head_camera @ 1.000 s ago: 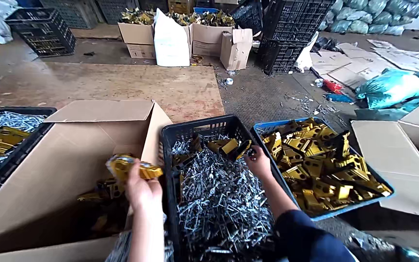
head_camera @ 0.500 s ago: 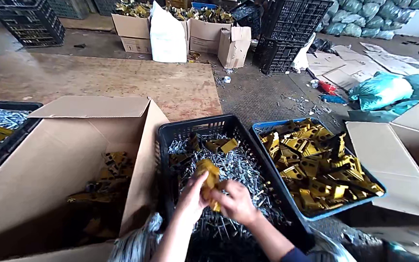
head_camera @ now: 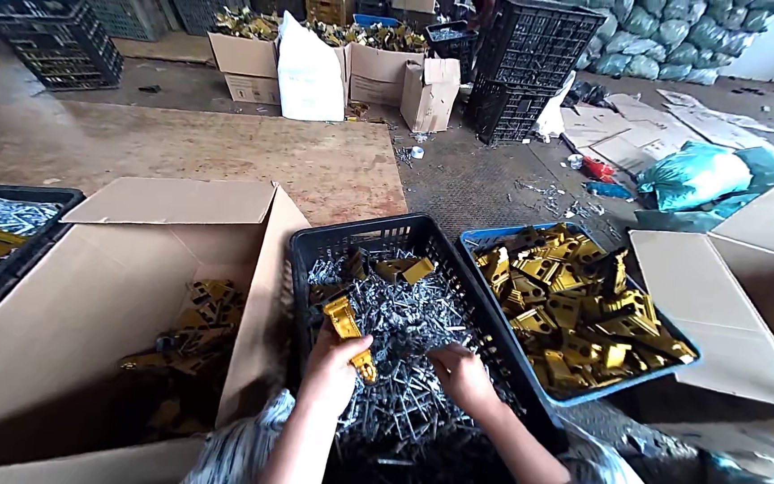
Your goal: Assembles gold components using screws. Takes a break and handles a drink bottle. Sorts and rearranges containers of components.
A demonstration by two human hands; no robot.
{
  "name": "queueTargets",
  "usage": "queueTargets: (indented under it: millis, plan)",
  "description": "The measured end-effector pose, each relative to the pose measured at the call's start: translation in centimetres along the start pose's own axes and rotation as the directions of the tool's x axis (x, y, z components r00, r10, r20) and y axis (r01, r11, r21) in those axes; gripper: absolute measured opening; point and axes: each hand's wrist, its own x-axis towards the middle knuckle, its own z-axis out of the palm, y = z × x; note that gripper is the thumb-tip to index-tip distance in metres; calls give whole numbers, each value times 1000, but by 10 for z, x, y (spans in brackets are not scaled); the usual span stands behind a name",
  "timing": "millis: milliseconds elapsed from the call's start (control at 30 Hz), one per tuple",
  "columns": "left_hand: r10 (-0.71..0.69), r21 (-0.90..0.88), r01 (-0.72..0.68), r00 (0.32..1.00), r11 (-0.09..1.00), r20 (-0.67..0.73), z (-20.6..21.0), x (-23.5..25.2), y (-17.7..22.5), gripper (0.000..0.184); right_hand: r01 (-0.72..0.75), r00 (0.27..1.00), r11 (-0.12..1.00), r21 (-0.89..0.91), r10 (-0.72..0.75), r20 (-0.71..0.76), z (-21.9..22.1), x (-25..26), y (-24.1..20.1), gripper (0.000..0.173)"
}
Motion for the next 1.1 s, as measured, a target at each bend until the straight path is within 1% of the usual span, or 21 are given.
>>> queueTargets:
  millis: [33, 67, 100, 133, 200, 233, 267, 333, 367, 400, 500, 567, 633, 700, 733, 800, 900, 933, 1000, 1033, 1100]
  plan:
    - [9, -20, -8, 1000, 1000, 21, 0, -2, -1, 68, 11, 998, 998, 59, -8, -60, -1, -7, 0, 18]
    - [18, -21, -17, 999, 1000, 45, -2, -4, -2, 63, -15, 995, 989, 144, 28, -93, -1, -14, -1, 18]
    - [32, -3, -32, 998, 999, 60, -4, -7, -4, 60, -68, 990, 958, 279, 99, -98, -2, -20, -2, 20]
    - [49, 26, -51, 997, 998, 59, -6, -10, -6, 58, -119, 980, 881, 458, 178, -86, -2, -25, -4, 21]
    - [90, 108, -91, 996, 990, 16, -7, -14, -14, 59, -151, 952, 602, 784, 301, -49, -7, -29, -15, 21]
    - [97, 134, -95, 995, 986, -10, -5, -17, -17, 61, -155, 939, 439, 885, 345, -7, -11, -30, -22, 23]
    - [92, 137, -87, 995, 987, -28, -4, -20, -21, 63, -147, 932, 278, 949, 361, 39, -15, -31, -29, 24]
    - [69, 103, -65, 997, 993, -39, -3, -22, -29, 71, -124, 947, 3, 992, 300, 118, -21, -33, -34, 26]
    - [60, 85, -57, 997, 995, -44, -2, -22, -33, 74, -123, 957, -76, 990, 257, 138, -22, -33, -33, 25]
    - [46, 84, -42, 998, 996, -39, 0, -23, -36, 75, -123, 961, -98, 988, 237, 143, -22, -33, -32, 26]
    - [-29, 153, 24, 999, 988, 34, 2, -27, -43, 79, -131, 960, 35, 991, 256, 118, -21, -34, -32, 27]
    - [-157, 211, 126, 978, 969, 135, 2, -30, -46, 78, -128, 970, 19, 992, 209, 121, -21, -36, -31, 26]
    - [-306, 267, 238, 918, 934, 251, 4, -32, -50, 70, -131, 979, -16, 991, 154, 132, -21, -35, -30, 25]
    - [-383, 317, 286, 873, 904, 302, 4, -33, -57, 73, -171, 980, -24, 985, 97, 173, -21, -33, -27, 26]
    - [-368, 333, 266, 882, 905, 294, 4, -32, -60, 76, -217, 973, -15, 976, 76, 218, -22, -32, -25, 29]
    - [-270, 383, 147, 918, 912, 289, 3, -30, -65, 81, -331, 943, 33, 943, 55, 329, -25, -32, -22, 38]
    - [-115, 397, 1, 958, 918, 264, 3, -27, -71, 88, -420, 904, 45, 906, 104, 414, -25, -31, -20, 41]
    - [-76, 393, -23, 969, 919, 234, 4, -27, -70, 83, -423, 901, 36, 905, 128, 415, -25, -31, -19, 40]
    - [-14, 378, -48, 987, 924, 160, 6, -27, -67, 59, -403, 900, 74, 912, 211, 381, -27, -30, -20, 34]
    - [15, 374, -62, 992, 925, 129, 6, -26, -66, 46, -378, 902, 124, 917, 270, 336, -29, -29, -21, 31]
    - [69, 376, -106, 992, 921, 109, 4, -23, -65, 31, -304, 916, 276, 912, 347, 200, -32, -28, -20, 31]
